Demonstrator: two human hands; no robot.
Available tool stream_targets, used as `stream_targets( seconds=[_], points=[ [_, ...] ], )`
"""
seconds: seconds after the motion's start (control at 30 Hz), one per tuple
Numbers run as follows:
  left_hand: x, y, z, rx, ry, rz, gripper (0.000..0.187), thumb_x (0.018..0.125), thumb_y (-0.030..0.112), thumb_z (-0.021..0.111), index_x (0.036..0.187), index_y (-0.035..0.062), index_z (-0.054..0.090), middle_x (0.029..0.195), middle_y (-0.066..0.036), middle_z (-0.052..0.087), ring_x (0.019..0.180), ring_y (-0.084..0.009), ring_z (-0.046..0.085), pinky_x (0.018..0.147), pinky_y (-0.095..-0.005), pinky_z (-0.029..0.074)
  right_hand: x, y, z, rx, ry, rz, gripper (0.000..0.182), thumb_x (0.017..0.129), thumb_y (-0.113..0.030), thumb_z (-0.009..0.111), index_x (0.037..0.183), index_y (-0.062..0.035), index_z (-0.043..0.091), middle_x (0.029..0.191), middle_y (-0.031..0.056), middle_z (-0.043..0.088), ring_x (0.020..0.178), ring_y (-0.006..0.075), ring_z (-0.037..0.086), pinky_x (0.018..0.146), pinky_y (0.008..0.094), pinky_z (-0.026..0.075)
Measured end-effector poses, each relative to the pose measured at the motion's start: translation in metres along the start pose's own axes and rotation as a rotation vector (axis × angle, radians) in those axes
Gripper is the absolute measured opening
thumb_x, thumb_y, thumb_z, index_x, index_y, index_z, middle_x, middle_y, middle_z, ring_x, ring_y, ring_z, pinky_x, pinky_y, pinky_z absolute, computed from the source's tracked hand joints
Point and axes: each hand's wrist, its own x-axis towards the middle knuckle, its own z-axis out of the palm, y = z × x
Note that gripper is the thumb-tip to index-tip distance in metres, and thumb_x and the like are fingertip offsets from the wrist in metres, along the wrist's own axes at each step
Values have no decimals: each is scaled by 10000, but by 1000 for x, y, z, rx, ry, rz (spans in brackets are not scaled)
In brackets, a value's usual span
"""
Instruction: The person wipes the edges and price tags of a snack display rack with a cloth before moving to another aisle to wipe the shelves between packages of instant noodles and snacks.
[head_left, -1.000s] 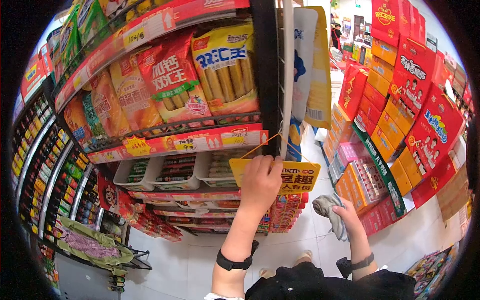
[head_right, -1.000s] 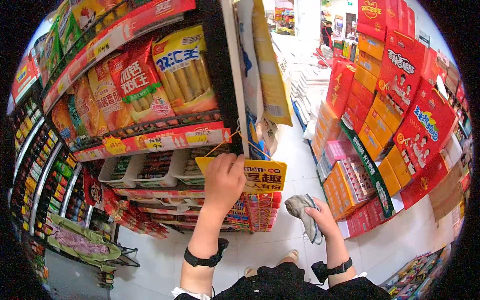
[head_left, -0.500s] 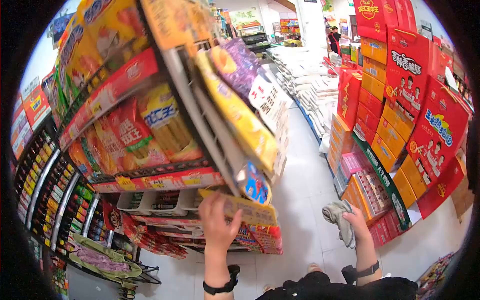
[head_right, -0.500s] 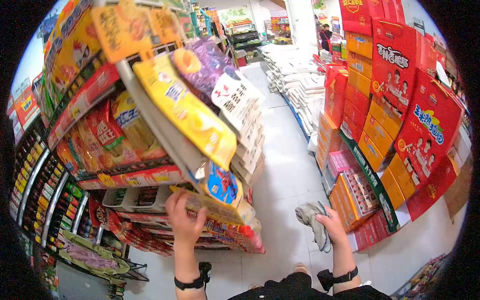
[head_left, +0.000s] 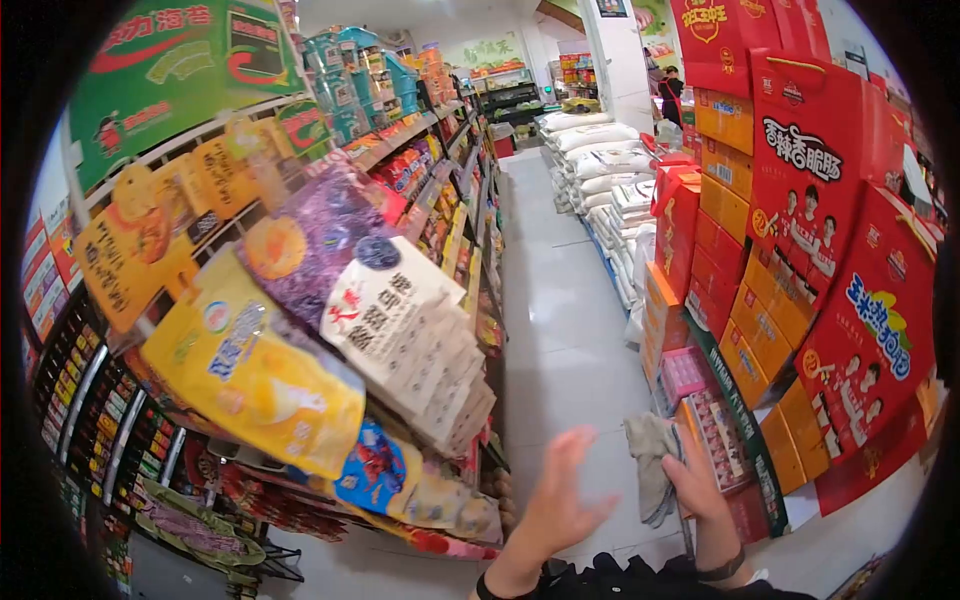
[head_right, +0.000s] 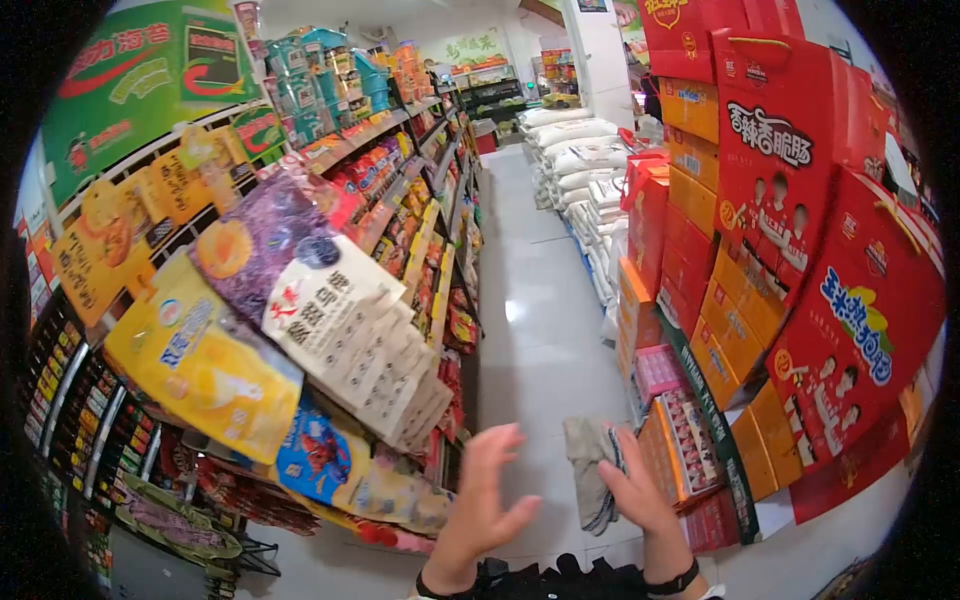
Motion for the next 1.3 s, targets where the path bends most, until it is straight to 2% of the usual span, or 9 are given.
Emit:
stream_targets(
  seconds=[0.13, 0.27, 0.4, 0.5, 0.57, 0.7, 1.0, 1.13, 1.3],
  points=[
    [32, -27, 59, -14, -443, -67, 772, 799, 275, 619, 1377, 26, 173, 1353, -260, 223, 1186, -444, 359, 942, -433, 378, 13, 10, -7, 277, 96, 97, 527, 852, -111, 447, 1328, 25, 267, 1285, 128, 362, 1218, 201, 321, 1025, 320, 240],
    [59, -80, 86, -250, -558, -253, 734, 763, 72, 541, 1394, 82, 166, 1330, -262, 282, 1138, -441, 407, 909, -420, 396, 51, 54, -11, 448, 154, 106, 611, 851, -123, 439, 1369, 37, 158, 1333, 135, 299, 1246, 207, 285, 1044, 317, 208],
    [109, -140, 87, -213, -476, -259, 728, 717, 2, 493, 1385, 98, 218, 1281, -227, 378, 1040, -394, 493, 847, -369, 439, 123, 92, -10, 228, 89, 30, 637, 836, -135, 482, 1359, 49, 168, 1330, 141, 298, 1247, 212, 285, 1038, 316, 218],
    [141, -183, 79, -176, -267, -259, 643, 698, -39, 472, 1321, 77, 365, 1173, -184, 497, 933, -316, 562, 781, -321, 465, 192, 103, -17, 103, -11, 41, 633, 813, -151, 547, 1335, 41, 244, 1280, 141, 358, 1209, 224, 337, 1017, 323, 253],
    [162, -205, 66, -232, 82, -357, 538, 681, -75, 445, 1202, 46, 507, 1042, -159, 572, 875, -255, 592, 759, -289, 465, 241, 105, -20, 30, -112, 68, 628, 798, -162, 584, 1319, 33, 291, 1245, 140, 397, 1180, 231, 375, 1002, 328, 277],
    [198, -240, 45, -175, 375, -321, 479, 669, -100, 408, 1102, 21, 574, 986, -168, 589, 870, -249, 596, 781, -290, 460, 330, 107, -17, 100, -158, -44, 496, 629, 2, 637, 1116, -27, 548, 1016, 110, 524, 994, 224, 498, 889, 288, 369],
    [245, -316, 46, -66, 588, -433, 389, 775, 122, 482, 1140, 5, 546, 1057, -151, 570, 1005, -231, 542, 897, -301, 388, 496, 136, -5, 92, -564, -329, 479, 673, 39, 544, 1144, -45, 552, 1144, 122, 410, 951, 224, 494, 851, 264, 392],
    [270, -327, 50, 303, 855, -502, 400, 697, 35, 611, 1094, 22, 570, 1017, -147, 582, 941, -257, 567, 845, -321, 429, 551, 119, 11, 254, -793, -270, 437, 739, -7, 531, 1172, -54, 544, 1186, 125, 369, 998, 218, 472, 868, 269, 393],
    [288, -341, 25, 861, 1046, -437, 329, 652, -74, 552, 965, 19, 597, 972, -138, 577, 904, -284, 545, 810, -352, 432, 596, 120, 63, 191, -1018, -582, 402, 817, -77, 552, 1216, -72, 510, 1213, 161, 362, 1083, 275, 441, 908, 330, 389]
  ],
)
